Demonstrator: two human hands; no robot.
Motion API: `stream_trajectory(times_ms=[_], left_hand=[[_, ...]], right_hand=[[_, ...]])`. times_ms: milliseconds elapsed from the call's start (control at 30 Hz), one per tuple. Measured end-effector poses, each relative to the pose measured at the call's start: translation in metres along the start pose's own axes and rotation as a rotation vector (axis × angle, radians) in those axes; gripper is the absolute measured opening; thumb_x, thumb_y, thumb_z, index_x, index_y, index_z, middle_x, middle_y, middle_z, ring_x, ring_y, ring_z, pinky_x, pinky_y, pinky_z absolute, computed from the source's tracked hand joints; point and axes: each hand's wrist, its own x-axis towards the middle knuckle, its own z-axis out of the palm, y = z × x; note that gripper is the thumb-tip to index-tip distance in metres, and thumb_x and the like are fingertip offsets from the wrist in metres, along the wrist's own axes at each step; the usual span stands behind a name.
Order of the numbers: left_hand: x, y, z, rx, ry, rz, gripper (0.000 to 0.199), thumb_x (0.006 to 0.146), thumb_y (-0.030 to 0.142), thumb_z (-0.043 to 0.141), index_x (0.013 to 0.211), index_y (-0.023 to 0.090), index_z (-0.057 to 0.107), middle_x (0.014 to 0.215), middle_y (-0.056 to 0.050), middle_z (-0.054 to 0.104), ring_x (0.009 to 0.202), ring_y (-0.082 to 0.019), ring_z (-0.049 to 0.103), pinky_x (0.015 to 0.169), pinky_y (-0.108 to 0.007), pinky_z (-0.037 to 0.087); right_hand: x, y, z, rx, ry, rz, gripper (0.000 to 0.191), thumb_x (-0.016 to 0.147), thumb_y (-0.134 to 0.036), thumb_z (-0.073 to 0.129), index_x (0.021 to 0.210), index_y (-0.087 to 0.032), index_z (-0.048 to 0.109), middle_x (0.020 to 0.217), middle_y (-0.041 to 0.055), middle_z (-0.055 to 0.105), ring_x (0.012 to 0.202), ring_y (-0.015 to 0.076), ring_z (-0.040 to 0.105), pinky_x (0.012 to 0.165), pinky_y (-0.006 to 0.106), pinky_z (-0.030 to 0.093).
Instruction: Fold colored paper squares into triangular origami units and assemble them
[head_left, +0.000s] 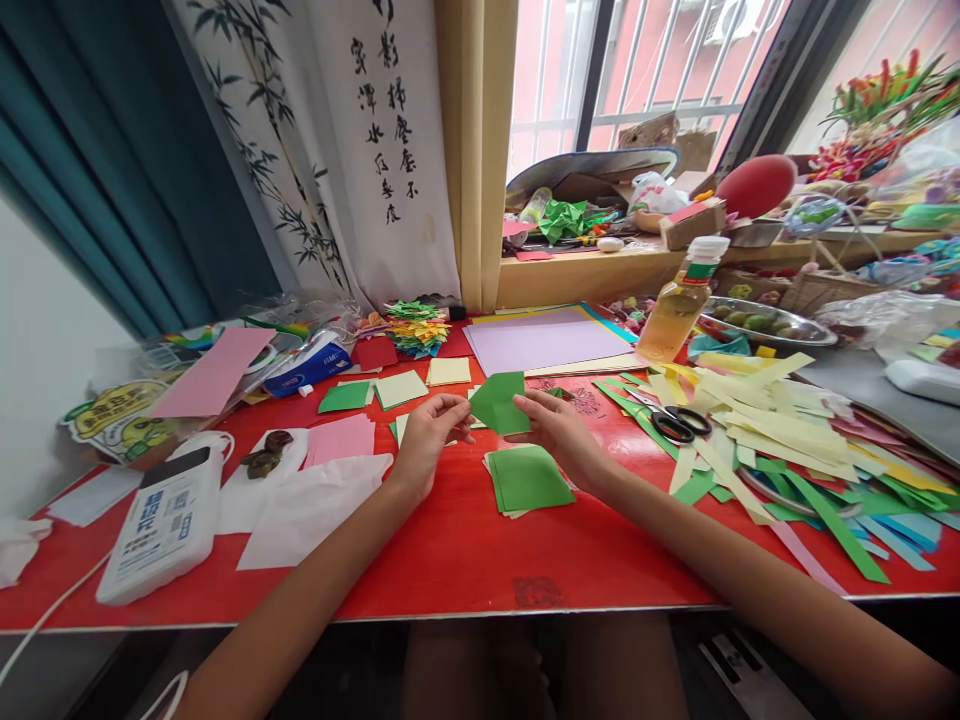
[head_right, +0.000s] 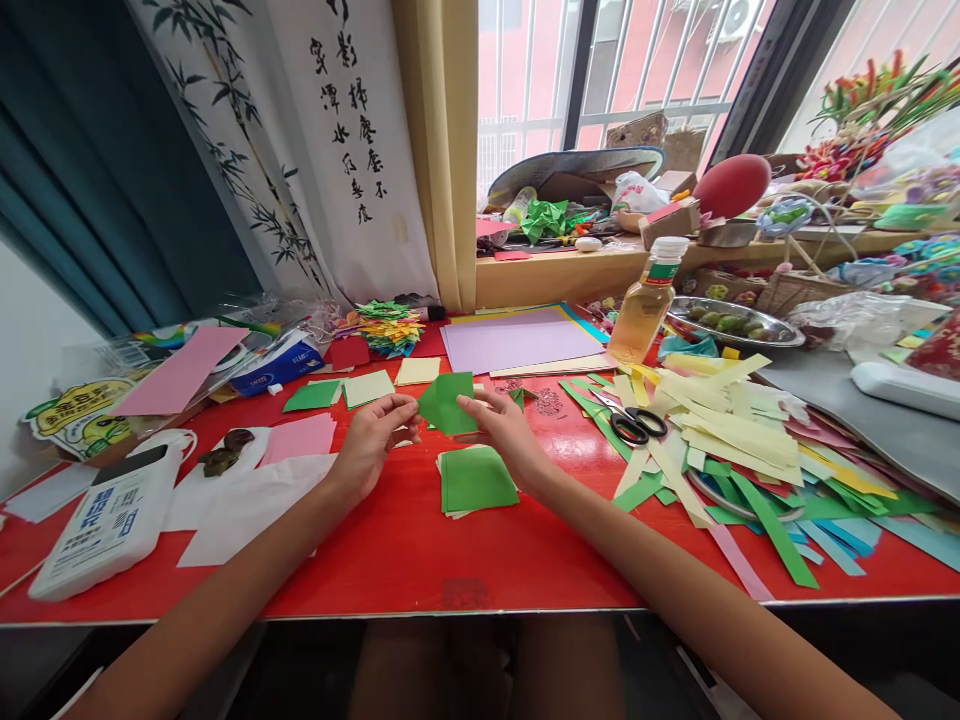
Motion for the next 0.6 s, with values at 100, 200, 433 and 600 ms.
stream_trajectory(times_ms=[100,200,433,600], left_hand=[[0.000,-0.003,0.001,-0.066,-0.003,-0.009,0.020,0.070,0.032,0.060,0.078,0.014,0.057,0.070,-0.001,0.057,0.061,-0.009,0.052,0.061,-0.025,0.046],[-0.002,-0.005,0.003,-0.065,-0.004,-0.019,0.018,0.072,0.031,0.059,0.078,0.014,0.056,0.070,-0.001,0.057,0.062,-0.010,0.053,0.061,-0.025,0.046],[-0.007,-0.005,0.010,0.009,-0.170,-0.092,0.012,0.074,0.026,0.054,0.072,0.014,0.054,0.066,0.000,0.055,0.057,-0.010,0.051,0.056,-0.026,0.047],[-0.007,-0.010,0.017,0.064,-0.190,-0.124,0.012,0.074,0.025,0.052,0.074,0.014,0.055,0.065,0.000,0.053,0.057,-0.011,0.051,0.052,-0.025,0.046]], right_hand=[[0.000,0.005,0.003,0.037,-0.082,0.058,0.028,0.071,-0.037,0.062,0.090,-0.016,0.064,0.092,0.0082,0.066,0.072,0.0162,0.064,0.070,0.030,0.052],[-0.002,0.009,0.005,0.017,-0.130,0.069,0.025,0.071,-0.033,0.064,0.083,-0.012,0.065,0.086,0.0097,0.067,0.070,0.0164,0.064,0.069,0.029,0.052],[0.000,0.007,0.003,0.211,0.032,0.001,0.017,0.069,-0.029,0.066,0.078,-0.015,0.065,0.077,0.0036,0.065,0.069,0.0118,0.062,0.073,0.026,0.049],[0.002,0.005,0.004,0.091,-0.055,-0.048,0.018,0.072,-0.031,0.062,0.080,-0.015,0.064,0.075,0.0022,0.062,0.066,0.0100,0.057,0.065,0.024,0.046]])
